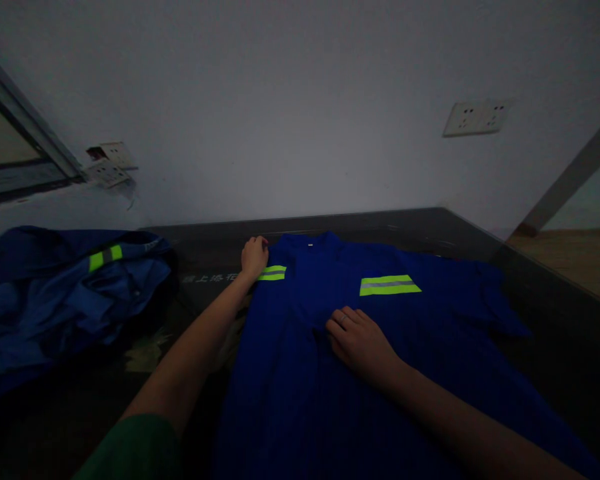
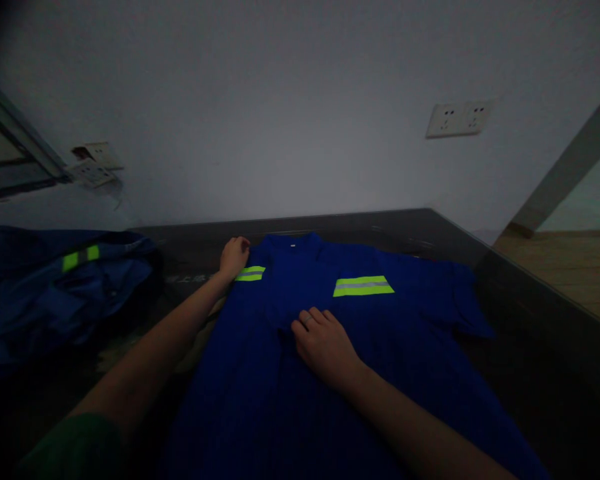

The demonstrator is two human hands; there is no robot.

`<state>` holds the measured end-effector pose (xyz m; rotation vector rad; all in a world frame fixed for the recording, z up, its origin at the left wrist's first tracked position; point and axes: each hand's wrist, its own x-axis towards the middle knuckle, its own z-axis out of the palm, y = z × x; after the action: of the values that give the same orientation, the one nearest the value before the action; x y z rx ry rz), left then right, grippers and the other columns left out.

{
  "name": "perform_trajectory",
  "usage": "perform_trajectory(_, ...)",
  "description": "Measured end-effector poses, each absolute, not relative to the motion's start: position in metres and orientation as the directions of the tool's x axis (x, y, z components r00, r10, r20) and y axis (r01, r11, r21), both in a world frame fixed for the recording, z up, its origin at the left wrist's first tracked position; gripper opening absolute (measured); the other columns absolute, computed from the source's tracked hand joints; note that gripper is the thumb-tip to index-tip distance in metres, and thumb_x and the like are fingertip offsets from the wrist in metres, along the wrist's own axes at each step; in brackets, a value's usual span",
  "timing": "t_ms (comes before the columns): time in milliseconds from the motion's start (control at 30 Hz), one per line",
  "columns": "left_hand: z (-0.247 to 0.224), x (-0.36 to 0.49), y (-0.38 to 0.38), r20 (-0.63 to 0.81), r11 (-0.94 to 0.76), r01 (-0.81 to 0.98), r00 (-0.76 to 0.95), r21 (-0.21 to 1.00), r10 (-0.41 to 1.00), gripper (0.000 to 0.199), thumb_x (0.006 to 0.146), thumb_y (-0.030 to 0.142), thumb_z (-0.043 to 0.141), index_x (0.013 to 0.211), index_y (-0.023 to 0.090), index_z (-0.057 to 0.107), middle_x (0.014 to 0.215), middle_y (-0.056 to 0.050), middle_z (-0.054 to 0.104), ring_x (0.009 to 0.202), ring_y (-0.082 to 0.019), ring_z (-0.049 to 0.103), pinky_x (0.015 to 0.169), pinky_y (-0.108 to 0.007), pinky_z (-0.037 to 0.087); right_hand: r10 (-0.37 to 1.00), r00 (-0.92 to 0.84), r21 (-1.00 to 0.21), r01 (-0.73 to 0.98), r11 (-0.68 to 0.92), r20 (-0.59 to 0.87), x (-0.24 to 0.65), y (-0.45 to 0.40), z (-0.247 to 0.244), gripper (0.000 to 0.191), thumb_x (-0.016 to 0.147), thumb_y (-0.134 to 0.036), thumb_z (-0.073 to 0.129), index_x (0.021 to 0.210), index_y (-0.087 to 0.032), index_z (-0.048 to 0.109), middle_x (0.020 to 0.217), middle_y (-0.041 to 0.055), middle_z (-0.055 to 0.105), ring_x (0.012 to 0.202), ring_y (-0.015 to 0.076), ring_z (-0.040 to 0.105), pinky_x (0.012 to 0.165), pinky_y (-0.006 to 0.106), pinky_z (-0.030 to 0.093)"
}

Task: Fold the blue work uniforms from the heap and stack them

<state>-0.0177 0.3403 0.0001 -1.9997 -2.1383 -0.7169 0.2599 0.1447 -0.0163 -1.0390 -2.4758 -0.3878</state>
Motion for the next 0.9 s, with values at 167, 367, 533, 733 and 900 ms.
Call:
perform_trajectory(167,-0.015,0.016,0.322,0.215,-0.118,0.972,0.073,0.204,0.974,0.037,0.090,0.027,0.048,0.122,0.016,0.060,0.129,-0.013,0.060,0.123,-0.027,0.052,0.105,-0.038,0.038,0.623,-0.636,0.089,0.729,0.679,0.454,0.260,0.144,-0.015,0.006,0.083,-0.014,0.059,0.086,-0.019,0.061,0.089,0.0044,0.065,0.083,0.0206,0.056,0.071,0.033,0.039)
perform_trajectory(367,-0.030,0.037,0.310,0.129,-0.022,0.980,-0.004,0.198,0.992,0.059,0.093,0.048,0.037,0.146,0.020,0.037,0.155,-0.013,0.028,0.143,-0.032,0.024,0.114,-0.053,0.019,0.644,-0.639,0.062,0.728,0.682,0.420,0.261,0.144,-0.014,0.009,0.086,-0.017,0.055,0.092,-0.019,0.062,0.094,0.0062,0.064,0.087,0.0212,0.054,0.073,0.033,0.037)
perform_trajectory(533,-0.012,0.043,0.294,0.398,-0.096,0.956,-0.023,0.278,0.917,0.048,0.095,0.034,0.039,0.139,0.017,0.045,0.147,-0.014,0.042,0.136,-0.029,0.038,0.113,-0.048,0.026,0.661,-0.641,0.016,0.723,0.691,0.390,0.263,0.143,-0.011,0.016,0.088,-0.018,0.052,0.100,-0.018,0.063,0.098,0.0081,0.063,0.090,0.0219,0.052,0.074,0.033,0.036)
perform_trajectory(733,0.008,0.046,0.233,0.464,-0.291,0.929,0.158,0.230,0.871,0.036,0.088,0.018,0.047,0.122,0.017,0.059,0.129,-0.010,0.057,0.124,-0.024,0.048,0.108,-0.038,0.035,0.671,-0.650,-0.010,0.716,0.698,0.356,0.266,0.142,-0.008,0.020,0.090,-0.022,0.049,0.105,-0.018,0.062,0.102,0.0089,0.061,0.093,0.0228,0.051,0.078,0.033,0.036)
perform_trajectory(900,0.000,0.045,0.132,0.112,-0.311,0.937,0.296,0.157,0.949,0.057,0.092,0.041,0.045,0.142,0.013,0.040,0.150,-0.016,0.036,0.142,-0.031,0.027,0.113,-0.047,0.025,0.682,-0.646,-0.013,0.723,0.691,0.344,0.265,0.142,-0.009,0.022,0.091,-0.024,0.047,0.107,-0.017,0.062,0.105,0.0100,0.061,0.099,0.0250,0.050,0.082,0.034,0.036)
